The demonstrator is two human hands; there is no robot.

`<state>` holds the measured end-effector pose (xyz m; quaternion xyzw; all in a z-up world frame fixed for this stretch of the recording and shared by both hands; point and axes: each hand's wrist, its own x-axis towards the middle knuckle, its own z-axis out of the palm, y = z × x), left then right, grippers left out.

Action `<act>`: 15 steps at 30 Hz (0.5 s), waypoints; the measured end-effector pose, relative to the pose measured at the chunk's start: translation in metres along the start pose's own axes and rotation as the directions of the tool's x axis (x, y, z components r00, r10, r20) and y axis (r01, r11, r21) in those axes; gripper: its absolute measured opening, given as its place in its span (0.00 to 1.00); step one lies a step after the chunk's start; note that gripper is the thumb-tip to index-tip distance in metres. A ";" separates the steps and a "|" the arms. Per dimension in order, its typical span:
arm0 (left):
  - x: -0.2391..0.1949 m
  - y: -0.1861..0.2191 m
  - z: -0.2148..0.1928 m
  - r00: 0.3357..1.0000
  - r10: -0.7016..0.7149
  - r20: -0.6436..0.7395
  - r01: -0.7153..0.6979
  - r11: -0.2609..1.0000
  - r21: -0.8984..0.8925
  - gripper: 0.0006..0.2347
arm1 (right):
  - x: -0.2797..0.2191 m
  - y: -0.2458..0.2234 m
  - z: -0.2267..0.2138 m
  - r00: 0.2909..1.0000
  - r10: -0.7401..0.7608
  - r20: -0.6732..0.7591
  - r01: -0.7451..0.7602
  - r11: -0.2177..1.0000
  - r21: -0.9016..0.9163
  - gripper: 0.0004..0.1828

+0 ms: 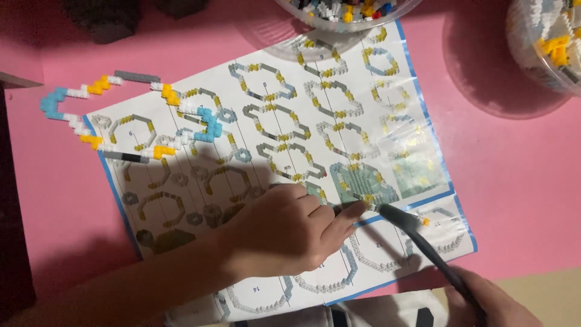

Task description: Assembling a model using small interlocking plastic toy blocks following a printed instruction sheet.

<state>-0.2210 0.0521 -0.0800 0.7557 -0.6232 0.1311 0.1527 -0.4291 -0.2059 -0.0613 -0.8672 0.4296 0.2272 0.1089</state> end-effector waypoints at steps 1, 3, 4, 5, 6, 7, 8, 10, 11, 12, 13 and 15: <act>-0.002 0.000 0.002 0.999 0.027 0.027 -0.028 0.999 0.020 0.19 | -0.004 0.013 0.006 0.996 -0.029 -0.086 0.048 0.970 0.237 0.11; 0.000 0.001 -0.001 1.000 -0.015 -0.001 0.015 1.000 -0.027 0.12 | -0.003 -0.021 -0.010 1.000 -0.019 -0.025 0.019 1.000 0.009 0.13; 0.004 0.000 0.000 0.998 -0.040 -0.040 0.037 0.997 -0.072 0.08 | -0.001 -0.038 -0.017 1.000 0.014 0.011 -0.011 0.979 -0.206 0.16; 0.003 0.002 -0.001 0.998 -0.038 -0.041 0.035 0.997 -0.073 0.08 | 0.000 -0.023 -0.009 1.000 0.016 0.009 -0.014 0.979 -0.205 0.16; 0.004 0.002 -0.001 0.999 -0.041 -0.032 0.039 0.998 -0.054 0.09 | 0.004 -0.009 -0.001 1.000 -0.001 -0.023 0.000 0.999 -0.040 0.17; 0.004 0.001 -0.001 0.999 -0.044 -0.024 0.044 0.998 -0.035 0.11 | 0.008 0.005 0.008 0.998 -0.012 -0.059 0.020 0.992 0.126 0.18; 0.004 0.001 -0.001 0.998 -0.052 -0.020 0.052 0.998 -0.039 0.11 | 0.003 0.001 0.007 0.999 -0.015 -0.051 0.021 0.993 0.120 0.18; 0.004 0.000 0.001 0.998 -0.052 -0.041 0.049 0.996 -0.069 0.08 | -0.005 -0.006 0.006 0.992 -0.034 -0.123 0.053 0.986 0.157 0.17; 0.002 0.002 0.000 0.998 -0.052 -0.039 0.049 0.996 -0.074 0.08 | -0.010 -0.009 0.006 0.986 -0.038 -0.161 0.066 0.982 0.177 0.16; 0.002 0.001 0.000 0.998 -0.035 -0.049 0.032 0.997 -0.070 0.08 | -0.010 -0.014 0.006 0.977 -0.042 -0.209 0.085 0.976 0.203 0.15; 0.001 -0.001 0.000 0.998 -0.018 -0.059 0.014 0.998 -0.065 0.11 | -0.011 -0.021 0.005 0.965 -0.043 -0.258 0.104 0.968 0.228 0.15; 0.000 -0.002 0.003 0.998 -0.018 -0.057 0.012 0.996 -0.094 0.12 | -0.007 -0.016 0.013 0.922 -0.061 -0.382 0.206 0.913 0.353 0.15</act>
